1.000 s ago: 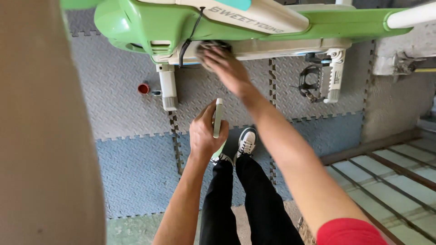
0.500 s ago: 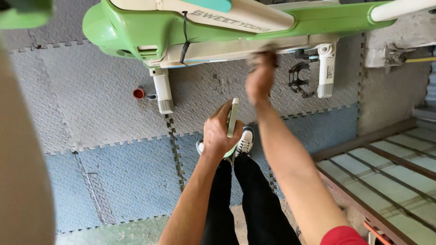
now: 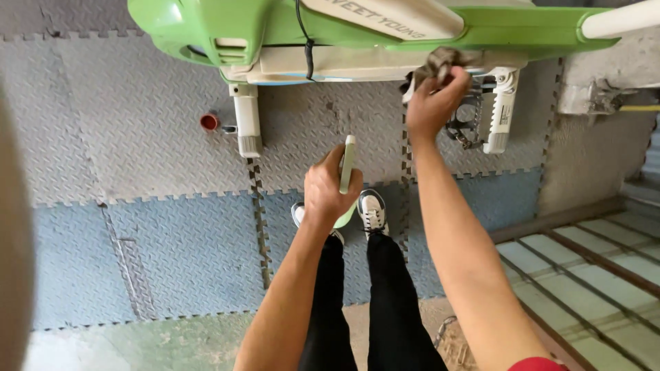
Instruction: Cleaning a stationary bike using a spray bottle and a cloth.
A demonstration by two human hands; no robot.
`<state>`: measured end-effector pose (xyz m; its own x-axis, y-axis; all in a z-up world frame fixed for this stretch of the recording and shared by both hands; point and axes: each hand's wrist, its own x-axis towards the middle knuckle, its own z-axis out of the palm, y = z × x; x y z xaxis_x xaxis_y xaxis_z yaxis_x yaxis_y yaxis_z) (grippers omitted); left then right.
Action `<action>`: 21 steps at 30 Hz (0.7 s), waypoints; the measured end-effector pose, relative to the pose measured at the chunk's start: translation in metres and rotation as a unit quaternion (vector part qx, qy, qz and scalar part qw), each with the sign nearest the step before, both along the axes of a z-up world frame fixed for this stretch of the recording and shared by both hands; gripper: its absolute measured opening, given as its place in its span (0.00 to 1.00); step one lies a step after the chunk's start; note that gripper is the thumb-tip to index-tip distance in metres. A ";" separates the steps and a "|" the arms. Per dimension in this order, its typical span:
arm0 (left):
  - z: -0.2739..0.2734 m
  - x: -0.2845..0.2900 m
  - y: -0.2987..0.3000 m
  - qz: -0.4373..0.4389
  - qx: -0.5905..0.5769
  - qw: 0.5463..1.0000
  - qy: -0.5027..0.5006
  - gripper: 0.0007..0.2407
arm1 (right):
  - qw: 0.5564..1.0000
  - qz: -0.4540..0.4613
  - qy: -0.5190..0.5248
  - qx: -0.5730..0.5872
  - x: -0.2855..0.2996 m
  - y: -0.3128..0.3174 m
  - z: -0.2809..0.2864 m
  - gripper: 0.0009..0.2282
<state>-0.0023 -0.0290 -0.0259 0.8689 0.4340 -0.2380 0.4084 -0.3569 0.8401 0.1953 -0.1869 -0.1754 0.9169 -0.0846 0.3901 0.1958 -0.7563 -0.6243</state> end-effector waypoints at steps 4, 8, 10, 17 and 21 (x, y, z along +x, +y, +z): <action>-0.014 0.006 -0.003 0.028 0.011 1.000 0.008 0.13 | 0.989 0.031 0.140 0.036 0.016 0.009 -0.031 0.13; -0.017 0.001 -0.009 0.047 0.032 0.997 -0.051 0.15 | 0.989 0.146 0.037 -0.001 -0.015 0.068 -0.039 0.13; -0.018 -0.004 -0.012 0.057 0.037 0.996 -0.054 0.14 | 0.982 0.185 0.029 -0.033 -0.023 0.087 -0.035 0.13; -0.026 -0.019 -0.030 0.100 0.021 0.995 -0.009 0.16 | 0.739 0.554 -0.126 -0.363 0.024 0.035 -0.042 0.13; -0.034 -0.023 -0.038 0.123 0.023 0.992 -0.030 0.16 | 0.585 0.520 -0.268 -0.562 0.069 -0.041 -0.033 0.03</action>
